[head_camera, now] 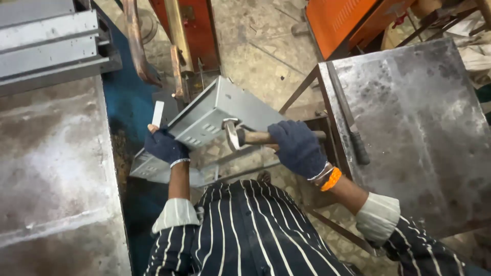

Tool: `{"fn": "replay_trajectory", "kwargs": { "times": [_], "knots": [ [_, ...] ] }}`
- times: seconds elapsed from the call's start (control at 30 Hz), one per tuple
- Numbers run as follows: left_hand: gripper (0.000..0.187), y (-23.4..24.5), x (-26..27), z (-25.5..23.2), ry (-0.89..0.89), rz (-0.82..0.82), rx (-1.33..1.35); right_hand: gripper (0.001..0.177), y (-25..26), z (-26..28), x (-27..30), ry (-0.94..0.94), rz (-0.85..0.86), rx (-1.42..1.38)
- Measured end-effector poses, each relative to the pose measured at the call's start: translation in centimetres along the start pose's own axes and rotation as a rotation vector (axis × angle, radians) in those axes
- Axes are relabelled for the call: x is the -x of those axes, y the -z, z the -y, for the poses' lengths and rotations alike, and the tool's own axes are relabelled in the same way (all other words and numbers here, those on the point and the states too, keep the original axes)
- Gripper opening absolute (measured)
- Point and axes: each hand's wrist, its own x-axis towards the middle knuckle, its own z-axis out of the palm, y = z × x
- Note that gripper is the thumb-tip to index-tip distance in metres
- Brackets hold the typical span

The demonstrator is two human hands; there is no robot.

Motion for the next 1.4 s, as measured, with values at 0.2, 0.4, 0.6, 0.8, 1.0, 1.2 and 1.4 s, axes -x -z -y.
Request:
{"fn": "replay_trajectory", "kwargs": {
  "times": [0.2, 0.4, 0.6, 0.8, 1.0, 1.2, 1.4],
  "knots": [
    [0.047, 0.7, -0.3, -0.1, -0.037, -0.033, 0.034, 0.034, 0.0, 0.9, 0.3, 0.200, -0.249, -0.294],
    [0.042, 0.5, -1.2, 3.1, -0.287, -0.040, -0.085, 0.032, -2.7, 0.2, 1.1, -0.176, -0.051, -0.171],
    [0.044, 0.1, -1.0, 1.9, 0.103, -0.075, 0.091, 0.027, -2.8, 0.2, 0.9, -0.185, -0.028, -0.168],
    [0.045, 0.5, -0.5, 0.6, -0.034, -0.059, 0.012, 0.036, -3.7, -0.4, 1.3, 0.001, -0.223, -0.303],
    [0.046, 0.0, -0.6, 1.4, -0.018, -0.072, -0.022, 0.046, -2.1, 0.0, 0.0, -0.171, -0.139, -0.145],
    [0.046, -0.1, -0.2, -0.1, 0.028, -0.073, 0.006, 0.041, -0.5, 1.8, -1.1, 0.089, -0.226, -0.226],
    [0.045, -0.9, -0.1, 0.4, 0.073, -0.036, 0.118, 0.024, 0.5, 4.0, -1.3, -0.093, -0.020, -0.095]
  ]
}}
